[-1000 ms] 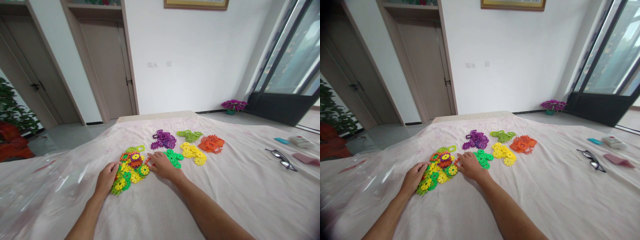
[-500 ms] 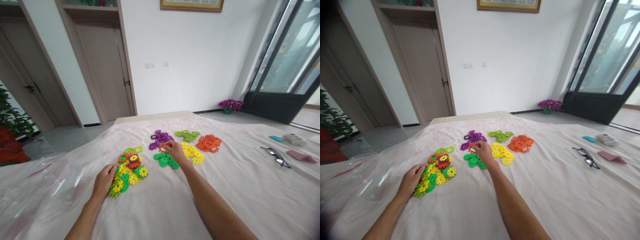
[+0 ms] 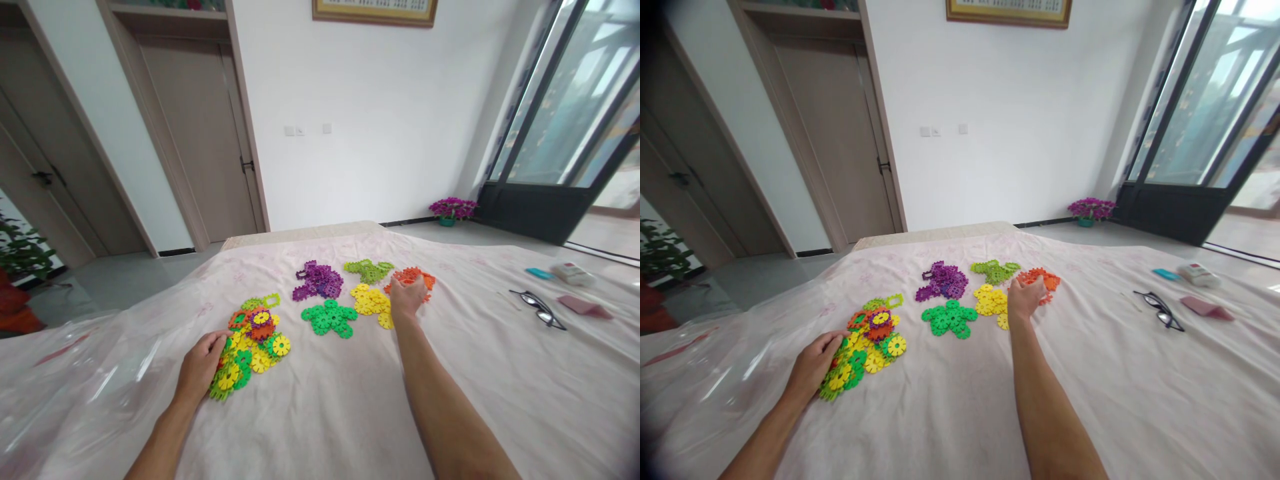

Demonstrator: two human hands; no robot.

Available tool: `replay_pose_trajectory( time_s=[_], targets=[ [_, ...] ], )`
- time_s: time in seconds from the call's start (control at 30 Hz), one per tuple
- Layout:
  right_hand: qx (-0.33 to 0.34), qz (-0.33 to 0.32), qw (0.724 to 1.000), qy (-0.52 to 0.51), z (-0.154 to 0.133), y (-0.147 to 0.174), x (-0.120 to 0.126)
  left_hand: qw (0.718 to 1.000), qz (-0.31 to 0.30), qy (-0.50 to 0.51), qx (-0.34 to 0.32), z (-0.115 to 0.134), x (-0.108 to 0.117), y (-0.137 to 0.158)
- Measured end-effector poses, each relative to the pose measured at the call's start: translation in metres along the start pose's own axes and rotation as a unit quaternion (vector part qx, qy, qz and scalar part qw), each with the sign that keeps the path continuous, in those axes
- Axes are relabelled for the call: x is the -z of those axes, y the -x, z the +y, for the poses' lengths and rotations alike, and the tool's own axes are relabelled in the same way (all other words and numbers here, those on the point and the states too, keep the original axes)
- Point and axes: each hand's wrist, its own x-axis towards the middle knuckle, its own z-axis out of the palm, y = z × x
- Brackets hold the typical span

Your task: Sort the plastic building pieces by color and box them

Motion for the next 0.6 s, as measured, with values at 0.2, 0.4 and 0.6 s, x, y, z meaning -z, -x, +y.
replay_pose_trajectory(
  time_s=[0.2, 0.4, 0.6],
  targets=[
    [0.070, -0.171, 0.979, -0.080, -0.053, 0.048, -0.017, 1.000, 0.009, 0.001, -0.007, 0.000, 0.000, -0.001],
    [0.201, -0.478, 0.843, -0.145, -0.102, 0.134, -0.023, 1.000, 0.003, 0.006, -0.011, 0.000, 0.000, -0.001],
    [0.311, -0.599, 0.736, -0.051, -0.117, 0.184, -0.007, 1.000, 0.000, 0.016, -0.008, 0.000, -0.001, -0.002]
  ],
)
